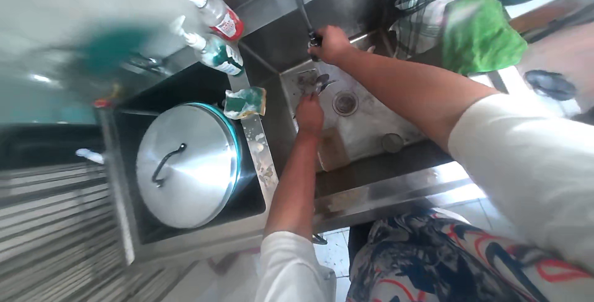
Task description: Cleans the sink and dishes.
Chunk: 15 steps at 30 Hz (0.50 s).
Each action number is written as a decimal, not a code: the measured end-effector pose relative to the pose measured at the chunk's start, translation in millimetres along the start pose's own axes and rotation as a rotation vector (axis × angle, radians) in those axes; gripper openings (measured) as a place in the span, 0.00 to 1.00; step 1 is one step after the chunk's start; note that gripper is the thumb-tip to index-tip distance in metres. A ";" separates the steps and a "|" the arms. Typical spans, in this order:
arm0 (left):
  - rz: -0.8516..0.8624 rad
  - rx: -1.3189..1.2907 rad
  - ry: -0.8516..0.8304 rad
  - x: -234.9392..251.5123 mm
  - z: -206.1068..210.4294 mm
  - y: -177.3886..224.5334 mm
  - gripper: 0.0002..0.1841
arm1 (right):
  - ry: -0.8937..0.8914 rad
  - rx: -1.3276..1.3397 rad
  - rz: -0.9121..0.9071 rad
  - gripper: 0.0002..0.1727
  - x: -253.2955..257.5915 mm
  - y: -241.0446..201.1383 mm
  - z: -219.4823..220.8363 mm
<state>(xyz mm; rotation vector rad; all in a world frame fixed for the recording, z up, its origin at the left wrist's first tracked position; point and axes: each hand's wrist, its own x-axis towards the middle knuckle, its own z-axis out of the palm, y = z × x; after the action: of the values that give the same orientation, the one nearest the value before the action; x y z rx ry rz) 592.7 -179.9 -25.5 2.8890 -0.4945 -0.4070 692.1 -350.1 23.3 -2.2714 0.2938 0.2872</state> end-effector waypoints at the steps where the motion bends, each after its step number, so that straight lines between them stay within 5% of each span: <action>1: -0.053 -0.007 -0.049 3.8 -4.9 -0.9 0.18 | 0.007 0.045 -0.002 0.23 4.9 -3.0 4.8; 6: -0.314 -0.016 -0.193 24.8 -27.5 -9.7 0.17 | 0.049 0.174 -0.024 0.24 34.6 -23.6 37.7; 15: -0.368 -0.039 -0.200 44.7 -42.1 -27.7 0.19 | 0.169 0.201 -0.030 0.25 68.7 -43.4 62.5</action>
<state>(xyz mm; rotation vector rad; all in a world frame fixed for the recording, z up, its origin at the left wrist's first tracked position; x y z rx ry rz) 654.1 -164.3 -2.5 2.9124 0.0257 -0.7541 763.3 -283.0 -7.2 -2.1017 0.3587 0.0466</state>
